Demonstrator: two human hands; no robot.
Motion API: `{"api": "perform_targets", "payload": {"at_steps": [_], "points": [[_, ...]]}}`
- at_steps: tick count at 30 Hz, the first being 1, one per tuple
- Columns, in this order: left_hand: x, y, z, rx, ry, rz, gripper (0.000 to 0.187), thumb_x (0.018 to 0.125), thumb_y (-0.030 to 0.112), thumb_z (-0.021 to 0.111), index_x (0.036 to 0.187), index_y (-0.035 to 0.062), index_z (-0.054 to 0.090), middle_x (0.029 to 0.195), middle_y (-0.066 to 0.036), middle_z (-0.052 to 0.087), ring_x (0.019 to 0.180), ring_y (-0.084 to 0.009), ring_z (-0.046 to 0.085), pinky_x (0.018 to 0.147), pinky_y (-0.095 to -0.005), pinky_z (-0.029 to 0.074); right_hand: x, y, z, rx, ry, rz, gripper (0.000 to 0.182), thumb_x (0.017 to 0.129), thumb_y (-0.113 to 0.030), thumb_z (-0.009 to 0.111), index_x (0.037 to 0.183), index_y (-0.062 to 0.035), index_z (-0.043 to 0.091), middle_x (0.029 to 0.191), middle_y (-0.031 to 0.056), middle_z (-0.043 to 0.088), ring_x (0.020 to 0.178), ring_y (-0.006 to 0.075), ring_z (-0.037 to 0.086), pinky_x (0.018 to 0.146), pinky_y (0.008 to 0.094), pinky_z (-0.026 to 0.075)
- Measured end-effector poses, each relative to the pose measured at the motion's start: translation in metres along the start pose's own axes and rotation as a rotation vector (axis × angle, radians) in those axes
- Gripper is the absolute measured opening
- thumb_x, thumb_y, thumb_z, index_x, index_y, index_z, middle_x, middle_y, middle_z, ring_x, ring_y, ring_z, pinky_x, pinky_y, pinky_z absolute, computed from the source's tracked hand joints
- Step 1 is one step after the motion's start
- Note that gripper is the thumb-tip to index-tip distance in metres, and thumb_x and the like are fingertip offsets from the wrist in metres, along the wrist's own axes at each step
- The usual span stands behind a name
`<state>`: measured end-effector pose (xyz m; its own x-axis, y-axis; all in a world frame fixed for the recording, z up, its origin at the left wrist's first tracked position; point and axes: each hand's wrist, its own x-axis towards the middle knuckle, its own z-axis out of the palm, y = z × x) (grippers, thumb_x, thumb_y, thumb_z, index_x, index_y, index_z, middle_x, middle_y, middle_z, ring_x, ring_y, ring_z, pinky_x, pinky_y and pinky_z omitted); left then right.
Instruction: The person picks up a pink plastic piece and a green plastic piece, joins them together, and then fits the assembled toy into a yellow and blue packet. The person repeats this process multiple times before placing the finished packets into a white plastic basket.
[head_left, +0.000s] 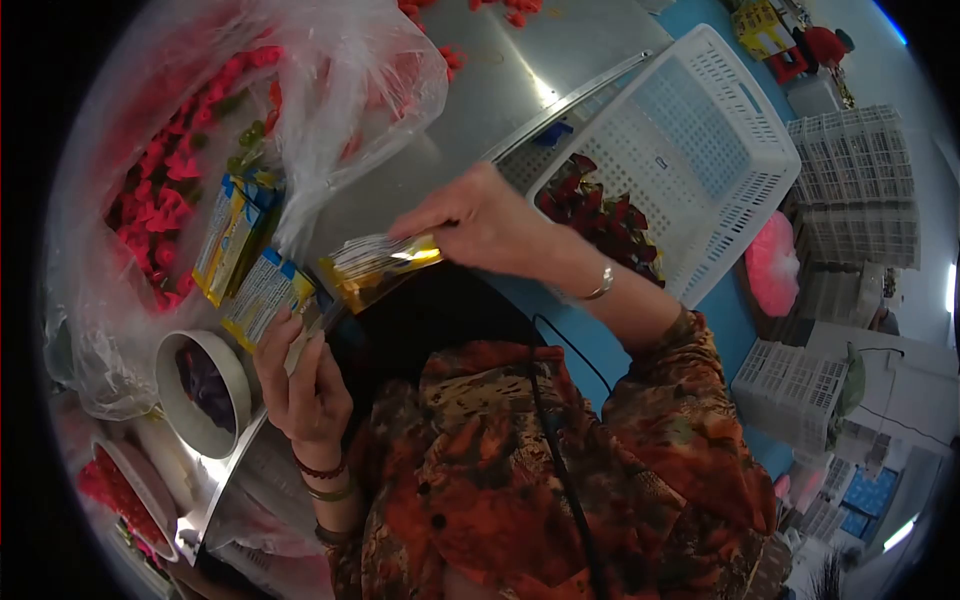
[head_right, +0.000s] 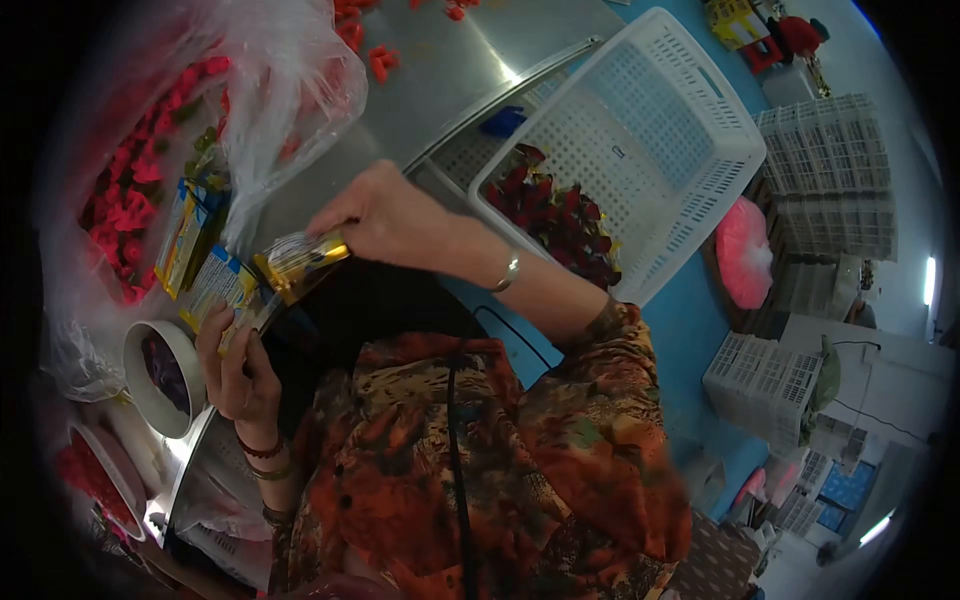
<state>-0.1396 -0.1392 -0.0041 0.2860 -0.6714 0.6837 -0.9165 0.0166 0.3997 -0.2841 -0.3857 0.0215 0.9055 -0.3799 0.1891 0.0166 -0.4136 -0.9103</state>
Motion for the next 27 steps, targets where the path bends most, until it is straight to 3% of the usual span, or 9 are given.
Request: {"api": "perform_targets", "payload": {"at_steps": [4, 6, 8, 10, 12, 13, 19, 22, 27], "points": [[-0.008, -0.001, 0.006, -0.075, -0.025, -0.016, 0.022, 0.085, -0.013, 0.066, 0.104, -0.0020, 0.068, 0.108, -0.019, 0.068, 0.099, -0.0363, 0.069, 0.085, -0.0421, 0.057, -0.028, -0.005, -0.099, -0.353, -0.111, 0.085, 0.033, 0.078, 0.012, 0.060, 0.103, -0.0012, 0.077, 0.094, 0.0154, 0.077, 0.079, 0.0198, 0.075, 0.069, 0.0305, 0.059], [-0.007, 0.002, 0.011, -0.093, -0.032, -0.017, 0.022, 0.085, -0.013, 0.066, 0.104, -0.0027, 0.068, 0.102, -0.019, 0.070, 0.093, -0.0346, 0.070, 0.081, -0.0400, 0.058, -0.045, -0.018, -0.146, -0.116, 0.047, 0.082, 0.028, 0.080, 0.006, 0.060, 0.100, -0.0021, 0.078, 0.079, 0.0151, 0.074, 0.060, 0.0152, 0.069, 0.055, 0.0309, 0.053], [-0.004, 0.004, 0.014, -0.118, -0.044, -0.005, 0.021, 0.085, -0.013, 0.066, 0.104, -0.0030, 0.068, 0.098, -0.018, 0.071, 0.088, -0.0332, 0.071, 0.078, -0.0382, 0.058, -0.075, 0.026, -0.203, 0.470, 0.120, 0.142, 0.027, 0.082, 0.005, 0.059, 0.101, -0.0001, 0.078, 0.081, 0.0147, 0.075, 0.061, 0.0172, 0.070, 0.053, 0.0298, 0.055], [0.000, 0.007, 0.017, -0.140, -0.064, 0.019, 0.022, 0.084, -0.013, 0.067, 0.104, -0.0031, 0.068, 0.095, -0.017, 0.071, 0.085, -0.0322, 0.071, 0.075, -0.0367, 0.058, -0.095, 0.054, -0.220, -0.862, 0.215, 0.499, 0.027, 0.083, 0.006, 0.058, 0.101, 0.0018, 0.077, 0.080, 0.0136, 0.075, 0.060, 0.0193, 0.070, 0.057, 0.0288, 0.058], [0.004, 0.008, 0.018, -0.156, -0.098, 0.027, 0.024, 0.083, -0.013, 0.068, 0.105, -0.0025, 0.068, 0.094, -0.017, 0.071, 0.082, -0.0317, 0.071, 0.072, -0.0358, 0.058, -0.114, 0.064, -0.227, -0.867, 0.505, 0.527, 0.026, 0.081, 0.006, 0.058, 0.098, 0.0024, 0.077, 0.075, 0.0145, 0.074, 0.057, 0.0205, 0.069, 0.058, 0.0303, 0.059], [0.006, 0.009, 0.021, -0.164, -0.103, 0.029, 0.024, 0.083, -0.013, 0.068, 0.105, -0.0022, 0.069, 0.093, -0.016, 0.071, 0.081, -0.0314, 0.071, 0.071, -0.0354, 0.058, -0.123, 0.071, -0.242, -0.382, 0.600, 0.552, 0.026, 0.080, 0.006, 0.057, 0.096, 0.0005, 0.077, 0.068, 0.0164, 0.070, 0.058, 0.0185, 0.070, 0.056, 0.0328, 0.057], [0.009, 0.011, 0.034, -0.218, -0.172, 0.042, 0.027, 0.082, -0.012, 0.069, 0.107, -0.0012, 0.069, 0.093, -0.015, 0.071, 0.078, -0.0302, 0.070, 0.067, -0.0342, 0.057, -0.167, 0.127, -0.258, -1.117, 0.609, 0.517, 0.025, 0.081, -0.002, 0.060, 0.097, -0.0040, 0.079, 0.083, 0.0233, 0.072, 0.076, 0.0330, 0.073, 0.071, 0.0380, 0.057], [0.011, 0.012, 0.040, -0.221, -0.195, 0.057, 0.029, 0.082, -0.013, 0.069, 0.108, -0.0008, 0.069, 0.093, -0.015, 0.071, 0.079, -0.0297, 0.070, 0.067, -0.0342, 0.057, -0.174, 0.163, -0.249, -1.051, 0.698, 0.574, 0.024, 0.079, -0.005, 0.060, 0.095, -0.0044, 0.079, 0.087, 0.0239, 0.070, 0.081, 0.0383, 0.070, 0.077, 0.0413, 0.056], [0.014, 0.013, 0.047, -0.219, -0.253, 0.029, 0.031, 0.080, -0.013, 0.068, 0.108, 0.0004, 0.069, 0.093, -0.013, 0.070, 0.079, -0.0288, 0.069, 0.066, -0.0337, 0.057, -0.189, 0.234, -0.217, -1.246, 0.489, 0.499, 0.019, 0.080, -0.001, 0.058, 0.092, -0.0030, 0.073, 0.090, 0.0220, 0.068, 0.084, 0.0419, 0.066, 0.075, 0.0496, 0.053]]}}
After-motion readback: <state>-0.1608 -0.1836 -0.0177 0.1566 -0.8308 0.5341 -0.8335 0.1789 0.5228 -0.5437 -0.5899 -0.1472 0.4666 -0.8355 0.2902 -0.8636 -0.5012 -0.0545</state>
